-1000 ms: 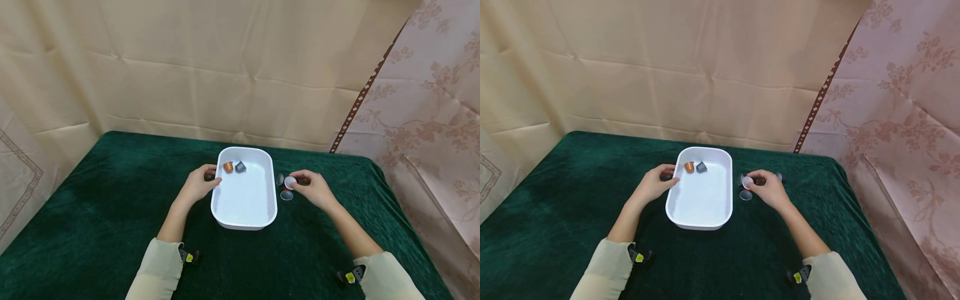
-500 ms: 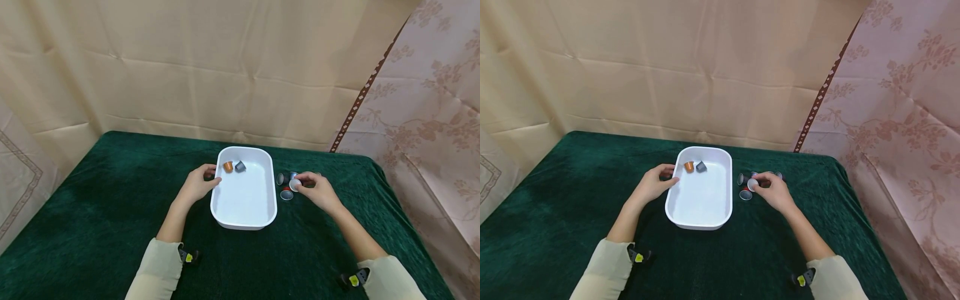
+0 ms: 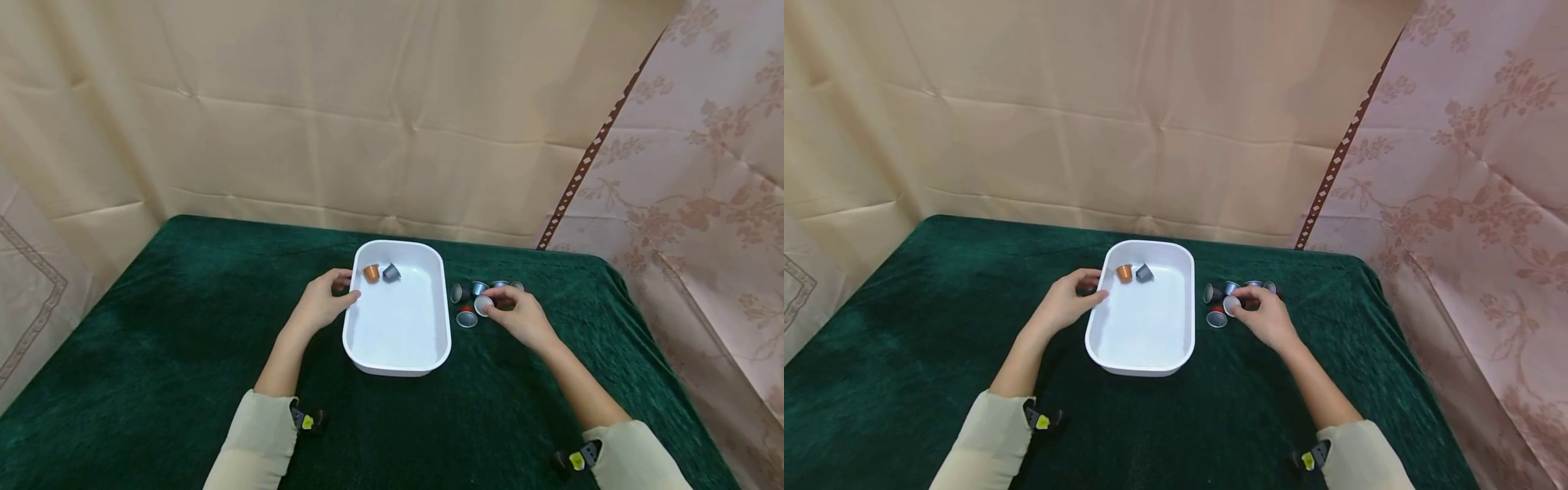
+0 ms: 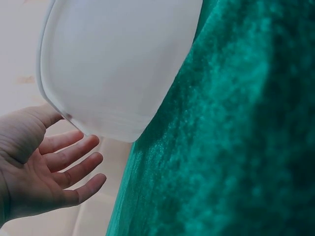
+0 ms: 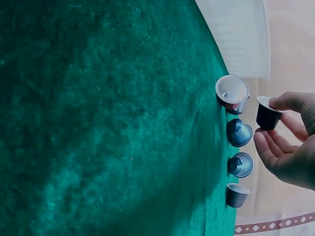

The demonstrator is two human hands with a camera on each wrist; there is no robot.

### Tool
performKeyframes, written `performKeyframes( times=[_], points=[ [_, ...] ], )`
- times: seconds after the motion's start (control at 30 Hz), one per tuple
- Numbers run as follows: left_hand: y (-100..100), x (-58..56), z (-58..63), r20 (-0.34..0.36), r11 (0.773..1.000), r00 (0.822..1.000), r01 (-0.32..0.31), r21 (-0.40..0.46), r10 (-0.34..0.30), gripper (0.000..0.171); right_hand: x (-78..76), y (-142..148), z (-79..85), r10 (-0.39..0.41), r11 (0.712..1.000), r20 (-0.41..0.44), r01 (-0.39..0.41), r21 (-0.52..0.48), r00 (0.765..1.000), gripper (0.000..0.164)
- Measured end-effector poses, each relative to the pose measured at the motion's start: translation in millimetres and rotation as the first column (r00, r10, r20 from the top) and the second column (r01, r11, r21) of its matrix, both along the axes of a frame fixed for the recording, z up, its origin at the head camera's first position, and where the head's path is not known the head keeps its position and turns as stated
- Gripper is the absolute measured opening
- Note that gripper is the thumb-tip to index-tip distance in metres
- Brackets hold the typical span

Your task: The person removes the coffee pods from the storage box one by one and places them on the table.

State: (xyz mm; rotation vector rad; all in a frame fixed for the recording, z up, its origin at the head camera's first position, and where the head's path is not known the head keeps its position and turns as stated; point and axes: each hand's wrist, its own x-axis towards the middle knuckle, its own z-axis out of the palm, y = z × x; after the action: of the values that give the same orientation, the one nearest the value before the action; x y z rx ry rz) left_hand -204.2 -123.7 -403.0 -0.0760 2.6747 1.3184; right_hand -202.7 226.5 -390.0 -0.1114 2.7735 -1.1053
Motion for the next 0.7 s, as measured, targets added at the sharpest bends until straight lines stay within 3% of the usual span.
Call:
performKeyframes(
  times=[0.7],
  points=[
    [0.3, -0.4, 1.1, 0.005, 1.000, 1.000, 0.002, 0.002, -0.002, 0.050, -0.4, 7.7, -8.9, -0.037, 0.999, 0.028, 0.038, -0.011, 0.999, 0.039]
  ],
)
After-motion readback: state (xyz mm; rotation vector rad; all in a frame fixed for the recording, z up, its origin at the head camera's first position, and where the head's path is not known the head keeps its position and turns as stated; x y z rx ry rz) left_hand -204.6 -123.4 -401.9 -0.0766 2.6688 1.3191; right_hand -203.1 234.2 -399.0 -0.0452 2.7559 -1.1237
